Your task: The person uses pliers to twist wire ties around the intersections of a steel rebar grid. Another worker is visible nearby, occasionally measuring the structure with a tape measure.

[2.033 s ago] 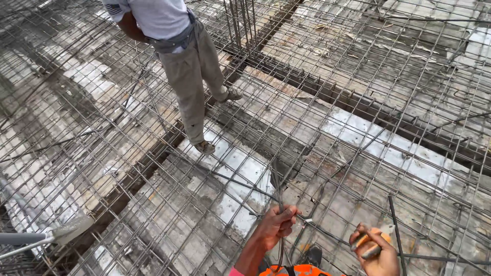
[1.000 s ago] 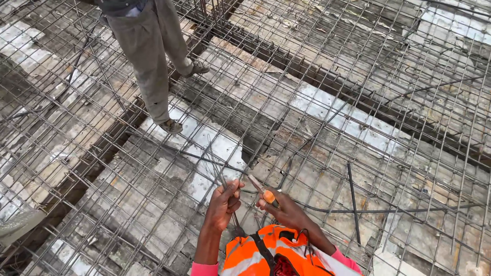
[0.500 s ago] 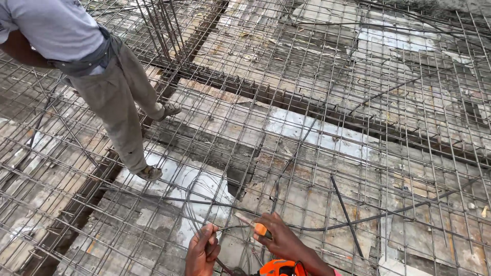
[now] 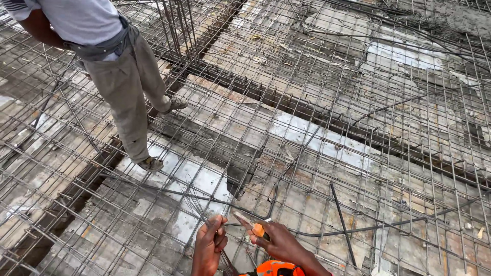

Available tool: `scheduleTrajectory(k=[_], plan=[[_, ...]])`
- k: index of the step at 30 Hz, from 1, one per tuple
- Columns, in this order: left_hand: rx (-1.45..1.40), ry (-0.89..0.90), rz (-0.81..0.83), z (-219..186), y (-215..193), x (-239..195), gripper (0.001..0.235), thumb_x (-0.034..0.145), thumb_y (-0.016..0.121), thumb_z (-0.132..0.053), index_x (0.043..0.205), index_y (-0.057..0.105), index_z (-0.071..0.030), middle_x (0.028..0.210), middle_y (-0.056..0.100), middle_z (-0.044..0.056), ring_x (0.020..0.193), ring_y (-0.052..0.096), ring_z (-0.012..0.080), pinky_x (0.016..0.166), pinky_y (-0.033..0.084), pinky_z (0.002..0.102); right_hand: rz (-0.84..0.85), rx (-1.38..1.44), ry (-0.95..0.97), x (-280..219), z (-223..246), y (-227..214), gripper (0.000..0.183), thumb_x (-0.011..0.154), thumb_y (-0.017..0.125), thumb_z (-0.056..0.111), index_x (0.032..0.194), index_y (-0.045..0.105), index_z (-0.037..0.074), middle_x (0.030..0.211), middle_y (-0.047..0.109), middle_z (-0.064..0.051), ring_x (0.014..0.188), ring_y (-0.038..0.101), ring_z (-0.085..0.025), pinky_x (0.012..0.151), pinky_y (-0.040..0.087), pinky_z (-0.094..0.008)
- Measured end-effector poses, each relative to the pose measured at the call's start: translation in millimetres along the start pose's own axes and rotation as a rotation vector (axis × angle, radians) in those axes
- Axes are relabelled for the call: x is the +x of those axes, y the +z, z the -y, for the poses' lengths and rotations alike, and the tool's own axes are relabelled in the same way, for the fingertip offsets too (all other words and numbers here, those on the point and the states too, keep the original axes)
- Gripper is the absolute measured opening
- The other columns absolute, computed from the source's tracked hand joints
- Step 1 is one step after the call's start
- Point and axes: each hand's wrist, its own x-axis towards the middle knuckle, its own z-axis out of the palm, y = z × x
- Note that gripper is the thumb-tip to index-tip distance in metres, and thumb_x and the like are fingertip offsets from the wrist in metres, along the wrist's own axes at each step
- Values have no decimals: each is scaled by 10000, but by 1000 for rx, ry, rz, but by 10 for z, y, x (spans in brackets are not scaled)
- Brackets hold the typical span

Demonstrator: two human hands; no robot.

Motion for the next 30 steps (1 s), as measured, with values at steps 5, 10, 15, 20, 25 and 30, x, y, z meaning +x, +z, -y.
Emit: scheduleTrajectory(k=[5,10,15,20,25,30], plan=[[165,110,33,-103,516,-259,287,1176,785,-300,1127,792,-17,752,491,-27,534,238,60,487,189,293,-55,-59,-124,-92,70,-316,615,1118,654,705,1494,715,222,760,694,13,649,606,-168,684,423,-384],[227,190,140,-304,880,-266,329,1170,781,-369,1085,791,-51,749,500,-32,546,276,72,516,226,296,-146,-147,-158,70,134,-637,698,1095,747,554,1707,637,236,804,917,2,579,716,-162,653,514,-396],[164,175,149,-234,888,-293,298,1168,797,-354,1049,780,-81,730,481,-41,557,285,69,522,253,276,-143,70,-234,-22,249,-572,433,1085,804,335,1497,812,203,1036,1024,51,652,763,-81,653,513,-310],[122,133,134,-200,865,-302,298,1199,784,-333,1056,769,-72,707,516,-43,523,293,79,519,255,296,-106,226,-232,48,109,-380,345,1094,813,294,1403,867,149,929,905,6,744,769,-127,713,570,-322],[80,71,172,-92,819,-275,271,1227,768,-311,1082,764,-81,714,528,-28,531,254,72,528,244,284,-37,425,-141,-7,201,-308,495,1069,806,361,1485,863,100,1312,976,-40,1149,875,-211,1032,672,-373],[43,52,173,-84,815,-303,273,1231,765,-306,1081,699,-88,753,555,-9,544,302,84,528,259,276,-63,357,-102,118,22,-164,615,1053,815,423,1600,795,141,1486,968,-20,1376,870,-184,1168,634,-359]])
